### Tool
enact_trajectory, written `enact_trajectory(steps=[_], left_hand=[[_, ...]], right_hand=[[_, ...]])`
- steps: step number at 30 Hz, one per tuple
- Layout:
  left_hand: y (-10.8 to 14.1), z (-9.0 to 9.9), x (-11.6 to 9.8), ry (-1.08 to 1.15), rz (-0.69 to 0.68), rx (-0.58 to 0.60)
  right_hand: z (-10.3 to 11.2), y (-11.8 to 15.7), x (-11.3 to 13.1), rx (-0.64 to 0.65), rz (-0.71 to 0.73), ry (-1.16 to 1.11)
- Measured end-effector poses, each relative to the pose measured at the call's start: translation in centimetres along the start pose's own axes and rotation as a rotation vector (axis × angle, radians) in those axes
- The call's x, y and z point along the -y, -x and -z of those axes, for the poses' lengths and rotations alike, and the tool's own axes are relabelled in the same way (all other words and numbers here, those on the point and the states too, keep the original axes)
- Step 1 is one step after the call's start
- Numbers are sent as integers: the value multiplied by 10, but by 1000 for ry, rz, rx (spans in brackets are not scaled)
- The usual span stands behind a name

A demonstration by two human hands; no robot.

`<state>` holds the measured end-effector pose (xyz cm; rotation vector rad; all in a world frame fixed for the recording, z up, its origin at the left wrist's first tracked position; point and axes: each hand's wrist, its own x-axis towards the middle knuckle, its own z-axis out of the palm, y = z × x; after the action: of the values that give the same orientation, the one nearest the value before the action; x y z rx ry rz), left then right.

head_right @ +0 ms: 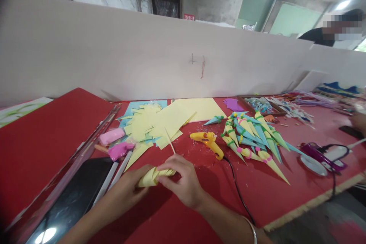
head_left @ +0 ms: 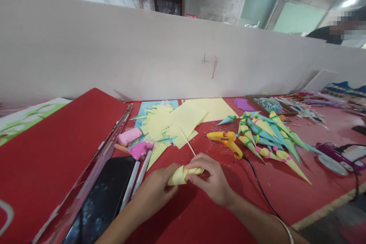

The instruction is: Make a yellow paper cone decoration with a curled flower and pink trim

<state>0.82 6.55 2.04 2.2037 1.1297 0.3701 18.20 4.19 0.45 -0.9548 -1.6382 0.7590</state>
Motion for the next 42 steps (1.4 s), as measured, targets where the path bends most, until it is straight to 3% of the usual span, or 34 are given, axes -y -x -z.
enact_trajectory(steps=[5,11,17,28,37,42], left_hand=[[0,-2,0,3,17,4],[1,0,-2,44,2,33],[0,-1,-1,63,24,66],[0,-5,-4,45,30,85],[-2,-3,-4,244,-23,126],[-1,-3,-3,227,4,94]], right_hand=[[0,0,0,18,36,23],[0,2,0,41,-24,-21],[1,2,2,80,50,37],[-1,5,0,69,99,37],[2,5,2,38,82,-38],[4,4,1,19,99,-48]])
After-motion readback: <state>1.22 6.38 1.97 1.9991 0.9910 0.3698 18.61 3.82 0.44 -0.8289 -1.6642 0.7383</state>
